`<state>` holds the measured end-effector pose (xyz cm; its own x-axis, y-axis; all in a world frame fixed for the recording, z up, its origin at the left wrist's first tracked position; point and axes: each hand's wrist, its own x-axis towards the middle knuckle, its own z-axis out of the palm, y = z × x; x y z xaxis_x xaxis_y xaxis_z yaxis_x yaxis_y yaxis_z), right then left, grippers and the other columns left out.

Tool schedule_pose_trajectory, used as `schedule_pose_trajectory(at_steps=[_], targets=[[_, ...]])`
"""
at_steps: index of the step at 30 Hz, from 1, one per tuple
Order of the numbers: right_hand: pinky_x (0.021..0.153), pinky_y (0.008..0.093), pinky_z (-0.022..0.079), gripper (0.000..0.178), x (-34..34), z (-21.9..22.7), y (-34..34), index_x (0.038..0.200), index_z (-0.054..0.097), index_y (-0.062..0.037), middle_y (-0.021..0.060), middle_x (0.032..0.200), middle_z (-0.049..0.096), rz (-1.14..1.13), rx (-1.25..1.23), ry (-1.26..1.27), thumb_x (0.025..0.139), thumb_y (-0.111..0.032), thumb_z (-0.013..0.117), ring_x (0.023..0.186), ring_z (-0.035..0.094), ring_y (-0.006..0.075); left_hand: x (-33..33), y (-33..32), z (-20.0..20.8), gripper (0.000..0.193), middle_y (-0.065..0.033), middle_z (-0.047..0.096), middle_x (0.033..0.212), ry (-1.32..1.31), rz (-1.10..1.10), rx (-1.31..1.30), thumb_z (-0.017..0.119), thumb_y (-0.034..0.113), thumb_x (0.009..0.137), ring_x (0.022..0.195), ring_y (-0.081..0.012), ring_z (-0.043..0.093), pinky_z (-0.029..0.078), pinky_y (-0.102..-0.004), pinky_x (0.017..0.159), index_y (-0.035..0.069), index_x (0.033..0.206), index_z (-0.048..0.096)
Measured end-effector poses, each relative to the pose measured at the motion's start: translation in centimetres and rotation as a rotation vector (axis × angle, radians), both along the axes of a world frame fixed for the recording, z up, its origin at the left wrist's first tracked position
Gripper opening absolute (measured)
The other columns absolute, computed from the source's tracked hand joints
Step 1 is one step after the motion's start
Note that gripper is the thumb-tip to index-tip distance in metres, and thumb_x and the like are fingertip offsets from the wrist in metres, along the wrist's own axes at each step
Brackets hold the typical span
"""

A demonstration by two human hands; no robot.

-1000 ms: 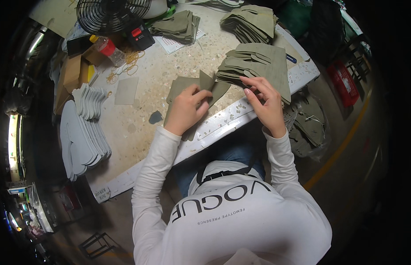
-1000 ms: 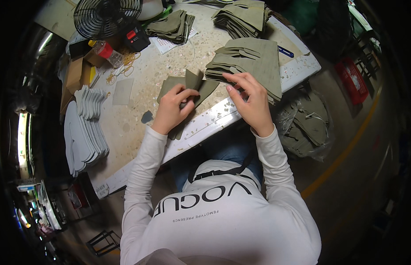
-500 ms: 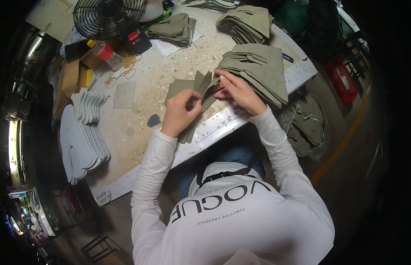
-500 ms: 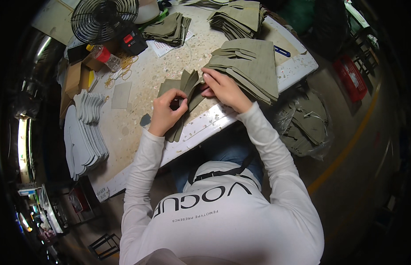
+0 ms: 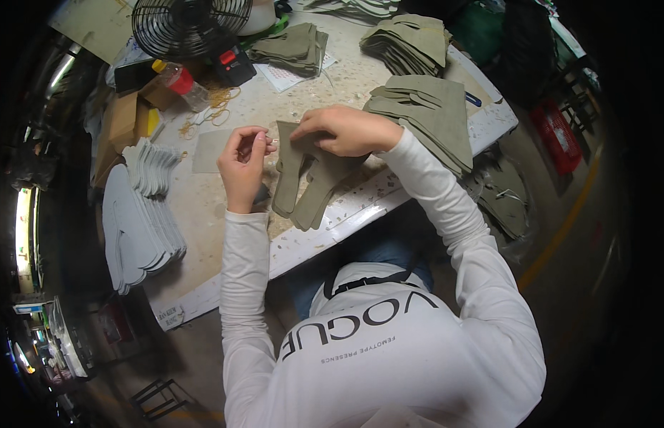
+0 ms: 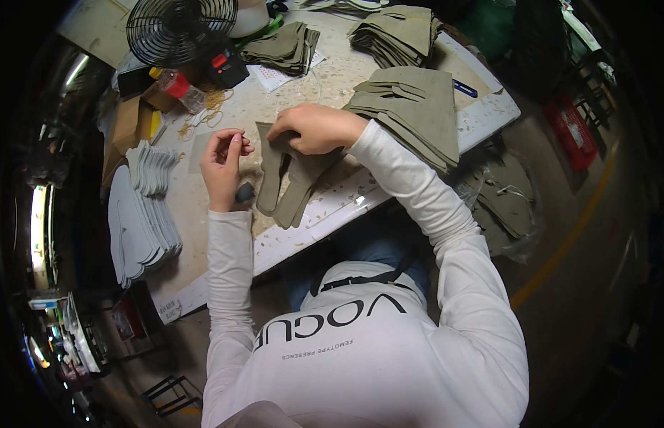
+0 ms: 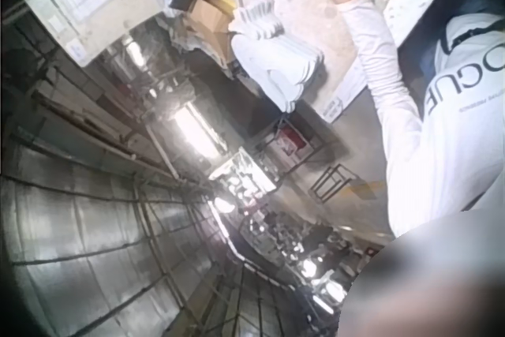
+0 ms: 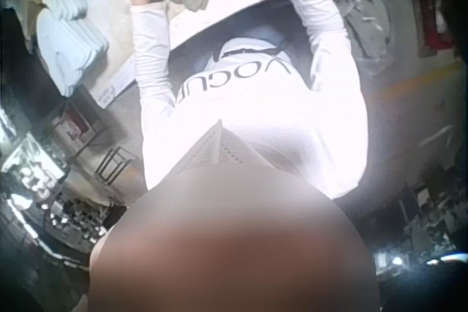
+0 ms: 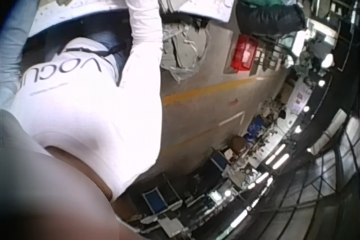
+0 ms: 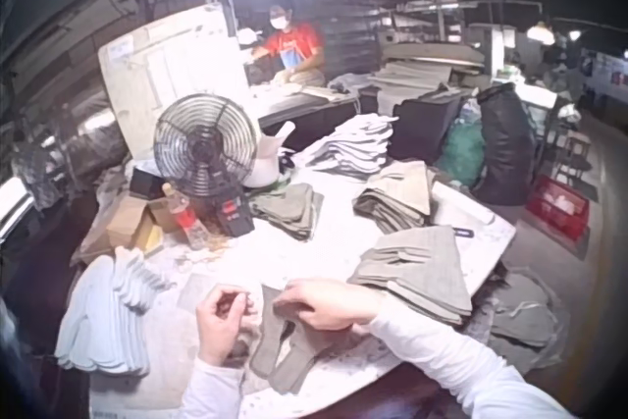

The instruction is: The person folds multiple olive-green fabric pieces on a table, stacks them, and places small white labels on the stacks. They also write on a sheet of paper with a pen. The folded stacks are moved to the side of the table.

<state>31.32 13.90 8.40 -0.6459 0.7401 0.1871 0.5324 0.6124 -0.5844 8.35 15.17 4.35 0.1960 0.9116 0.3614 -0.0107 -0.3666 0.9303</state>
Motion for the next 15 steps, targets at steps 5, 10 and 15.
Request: schedule_pose_trajectory(at_steps=[5, 10, 15], targets=[[0.084, 0.0320, 0.048, 0.043, 3.3, 4.1, -5.3, 0.126, 0.061, -0.0092, 0.0123, 0.112, 0.060, -0.300, 0.223, 0.225, 0.084, -0.001, 0.056, 0.098, 0.061, 0.0274, 0.6, -0.7, 0.4, 0.009, -0.0060, 0.066, 0.087, 0.013, -0.003, 0.035, 0.059, 0.004, 0.094, 0.076, -0.0103, 0.065, 0.053, -0.0236, 0.071, -0.003, 0.099, 0.063], [0.086, 0.0269, 0.046, 0.045, 10.9, 2.1, -9.3, 0.131, 0.057, -0.0052, 0.0092, 0.117, 0.060, -0.667, 0.236, 0.486, 0.087, -0.005, 0.060, 0.098, 0.060, 0.0189, 1.6, -2.3, 1.1, 0.007, -0.0059, 0.067, 0.083, 0.096, -0.025, 0.093, 0.061, 0.003, 0.091, 0.073, -0.0107, 0.066, 0.052, -0.0235, 0.068, -0.002, 0.095, 0.065], [0.083, 0.0270, 0.047, 0.043, 15.1, -2.1, -10.9, 0.130, 0.058, -0.0064, 0.0122, 0.117, 0.060, -0.953, 0.008, 0.573, 0.088, -0.006, 0.060, 0.096, 0.060, 0.0185, 2.6, -3.6, 1.8, 0.006, -0.0059, 0.068, 0.081, 0.267, -0.033, 0.197, 0.063, 0.002, 0.089, 0.072, -0.0119, 0.067, 0.052, -0.0231, 0.067, -0.001, 0.093, 0.066]])
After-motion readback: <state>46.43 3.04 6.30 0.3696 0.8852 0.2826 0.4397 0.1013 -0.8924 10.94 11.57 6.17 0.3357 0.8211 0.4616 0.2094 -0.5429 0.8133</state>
